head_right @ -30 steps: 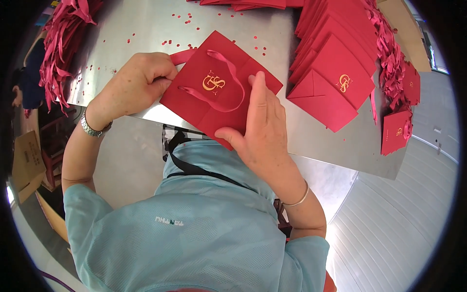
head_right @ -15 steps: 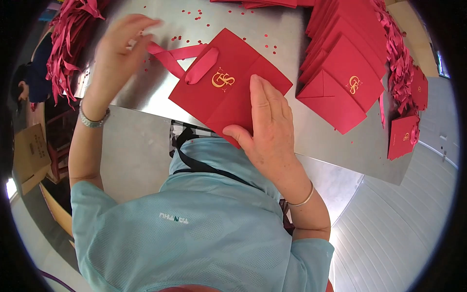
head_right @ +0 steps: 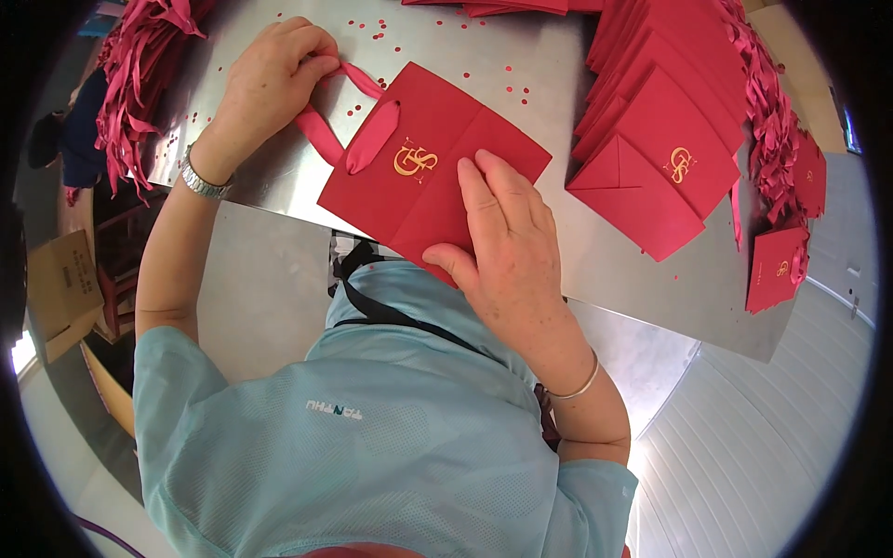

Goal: The person attaches ribbon handles to red paper bags by threading ribbons through the holes on each bag by hand.

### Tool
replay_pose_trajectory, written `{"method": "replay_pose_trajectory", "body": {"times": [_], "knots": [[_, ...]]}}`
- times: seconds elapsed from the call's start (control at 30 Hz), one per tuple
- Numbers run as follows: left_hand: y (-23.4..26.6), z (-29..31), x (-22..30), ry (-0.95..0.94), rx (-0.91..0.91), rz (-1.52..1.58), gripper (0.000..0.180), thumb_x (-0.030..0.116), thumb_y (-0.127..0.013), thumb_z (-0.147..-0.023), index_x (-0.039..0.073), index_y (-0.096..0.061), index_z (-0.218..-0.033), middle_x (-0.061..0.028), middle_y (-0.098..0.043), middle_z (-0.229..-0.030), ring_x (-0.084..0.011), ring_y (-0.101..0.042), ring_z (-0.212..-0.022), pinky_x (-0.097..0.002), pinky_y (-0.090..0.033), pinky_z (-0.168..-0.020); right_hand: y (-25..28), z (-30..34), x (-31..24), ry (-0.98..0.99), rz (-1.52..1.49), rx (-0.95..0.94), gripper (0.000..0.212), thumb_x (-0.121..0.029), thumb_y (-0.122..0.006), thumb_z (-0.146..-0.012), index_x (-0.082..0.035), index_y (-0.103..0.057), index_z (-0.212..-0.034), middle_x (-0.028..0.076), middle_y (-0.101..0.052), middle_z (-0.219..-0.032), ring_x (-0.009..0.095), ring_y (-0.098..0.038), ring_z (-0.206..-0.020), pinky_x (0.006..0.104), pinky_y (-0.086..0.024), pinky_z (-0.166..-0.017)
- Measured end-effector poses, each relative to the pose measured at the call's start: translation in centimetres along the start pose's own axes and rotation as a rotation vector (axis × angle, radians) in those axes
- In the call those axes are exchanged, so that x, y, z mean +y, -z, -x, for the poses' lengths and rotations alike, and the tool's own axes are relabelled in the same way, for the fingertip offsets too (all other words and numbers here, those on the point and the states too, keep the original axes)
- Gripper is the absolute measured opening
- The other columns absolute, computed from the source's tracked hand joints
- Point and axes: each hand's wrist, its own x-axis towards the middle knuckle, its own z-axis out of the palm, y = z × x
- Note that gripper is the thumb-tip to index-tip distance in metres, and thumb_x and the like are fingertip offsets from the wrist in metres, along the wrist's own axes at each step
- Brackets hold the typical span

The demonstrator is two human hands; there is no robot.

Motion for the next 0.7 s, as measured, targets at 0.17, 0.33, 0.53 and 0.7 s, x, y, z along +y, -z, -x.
{"method": "replay_pose_trajectory", "body": {"times": [0.17, 0.33, 0.53, 0.7], "knots": [[1.5, 2.6, 0.5, 0.039, 0.355, 0.237, 0.013, 0.009, -0.065, -0.079, 0.003, -0.066, -0.091, -0.0151, -0.065, -0.093, -0.036, -0.061, -0.088, -0.0437, -0.05, -0.076, 0.5, -0.3, -0.5, 0.016, -0.042, 0.016, 0.072, -0.026, -0.079, -0.072, 0.004, -0.051, -0.131, 0.022, -0.049, -0.135, 0.039, -0.049, -0.121, 0.045, -0.039, -0.102], [0.0, 9.2, 3.2, -0.223, 0.202, 0.415, 0.018, 0.019, -0.071, -0.074, 0.01, -0.062, -0.087, -0.0087, -0.057, -0.085, -0.0305, -0.055, -0.081, -0.0419, -0.046, -0.071, 0.1, 1.2, -0.2, 0.011, -0.044, -0.045, 0.077, -0.028, -0.078, -0.073, 0.003, -0.046, -0.136, 0.026, -0.04, -0.144, 0.045, -0.039, -0.13, 0.05, -0.033, -0.107], [0.5, 12.5, 5.0, -0.123, 0.265, 0.326, 0.031, 0.02, -0.074, -0.079, 0.007, -0.064, -0.105, -0.0084, -0.061, -0.103, -0.027, -0.058, -0.097, -0.0398, -0.046, -0.083, 0.6, 1.5, -2.1, 0.26, 0.272, -0.229, 0.077, -0.024, -0.077, -0.075, 0.001, -0.043, -0.139, 0.029, -0.037, -0.144, 0.05, -0.031, -0.135, 0.0553, -0.031, -0.108], [3.6, 16.7, 3.3, 0.33, 0.759, 0.434, 0.039, 0.002, -0.065, -0.086, 0.003, -0.055, -0.124, -0.0104, -0.063, -0.11, -0.0185, -0.061, -0.095, -0.0293, -0.051, -0.076, 1.7, 1.4, -1.7, 0.335, 0.293, -0.149, 0.057, -0.011, -0.065, -0.084, 0.005, -0.046, -0.135, 0.029, -0.044, -0.138, 0.047, -0.042, -0.129, 0.0528, -0.036, -0.107]]}}
